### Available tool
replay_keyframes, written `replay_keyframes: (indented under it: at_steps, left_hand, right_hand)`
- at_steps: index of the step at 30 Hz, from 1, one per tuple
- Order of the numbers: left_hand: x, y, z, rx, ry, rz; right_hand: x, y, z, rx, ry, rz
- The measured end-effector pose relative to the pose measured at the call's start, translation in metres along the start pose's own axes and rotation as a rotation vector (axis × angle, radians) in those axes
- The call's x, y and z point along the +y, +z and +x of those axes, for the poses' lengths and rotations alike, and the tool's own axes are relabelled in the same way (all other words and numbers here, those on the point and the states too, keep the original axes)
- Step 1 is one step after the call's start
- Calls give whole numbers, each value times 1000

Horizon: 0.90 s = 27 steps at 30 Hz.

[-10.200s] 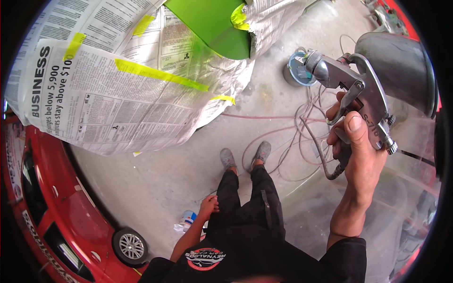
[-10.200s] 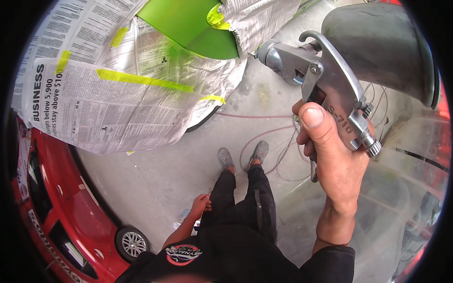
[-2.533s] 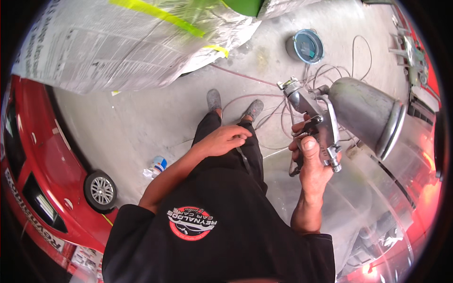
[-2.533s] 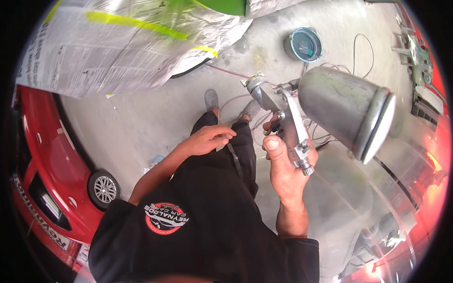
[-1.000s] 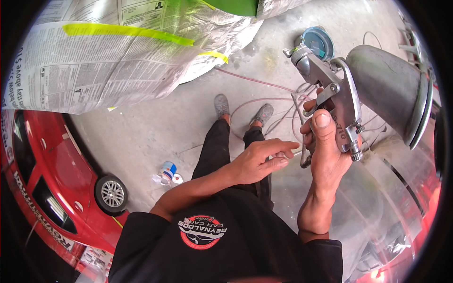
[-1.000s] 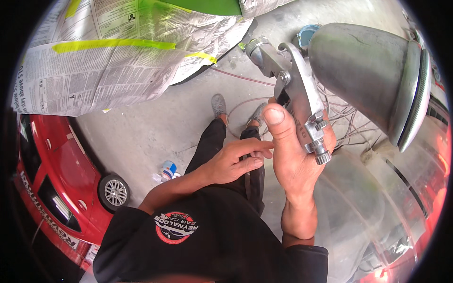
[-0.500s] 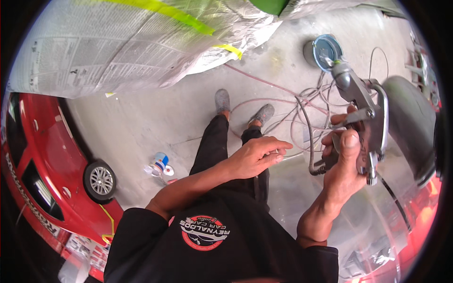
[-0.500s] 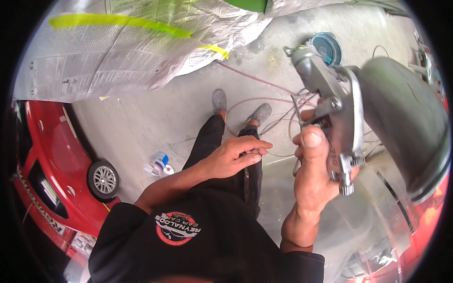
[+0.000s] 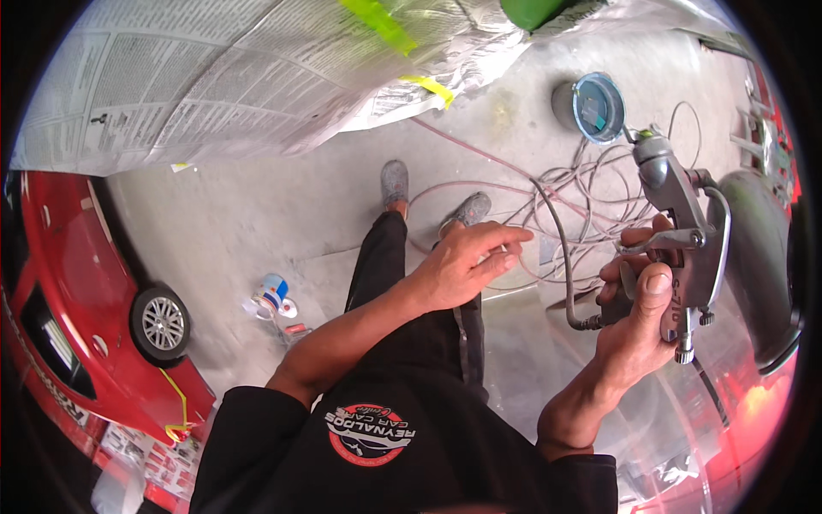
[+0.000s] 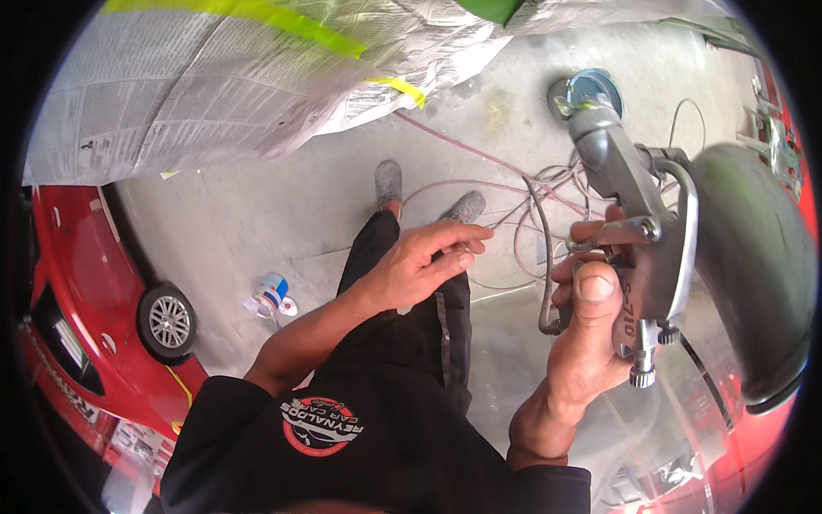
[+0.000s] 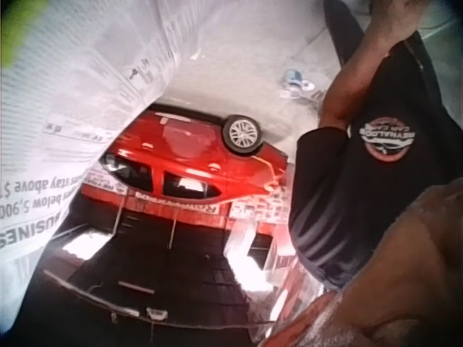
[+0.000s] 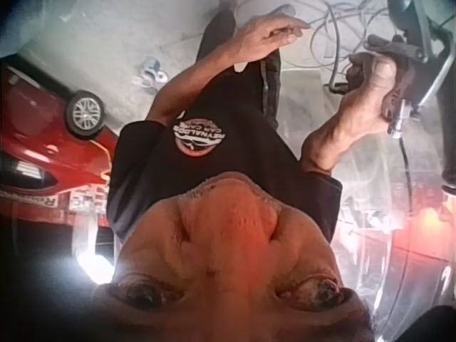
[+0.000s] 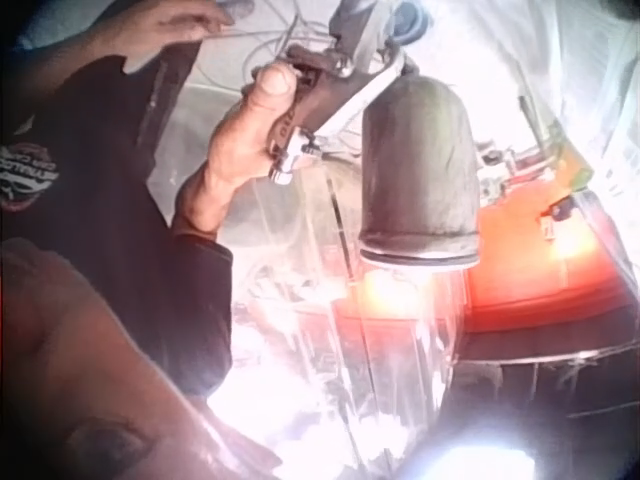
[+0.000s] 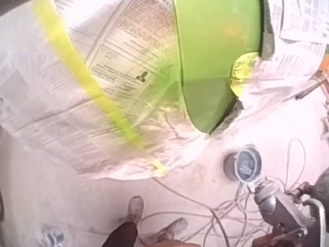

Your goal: The recorder is preparing a paint sprayer by filling it with liquid and cleaning the nozzle.

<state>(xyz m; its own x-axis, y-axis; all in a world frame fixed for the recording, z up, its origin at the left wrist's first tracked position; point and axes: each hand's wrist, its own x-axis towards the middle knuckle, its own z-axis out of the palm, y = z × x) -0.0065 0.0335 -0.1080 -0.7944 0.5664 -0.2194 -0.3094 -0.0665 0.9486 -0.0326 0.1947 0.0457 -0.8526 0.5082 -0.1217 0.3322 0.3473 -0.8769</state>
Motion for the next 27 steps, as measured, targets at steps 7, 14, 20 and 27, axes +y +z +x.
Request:
replay_keyframes:
  at_steps: [7, 14, 20, 27]
  left_hand:
    - [7, -5, -21, -51, -107, 68]
    - [11, -4, -45, -109, -233, 154]
    - [16, 4, -44, -99, -249, 168]
    - [14, 15, -39, -75, -225, 162]
  right_hand:
    - [-13, -19, 9, -10, 84, 109]
    - [-22, -39, 16, -7, 154, 115]
    - [-17, -33, 16, -44, 143, 175]
    - [-12, -31, 15, -83, 109, 243]
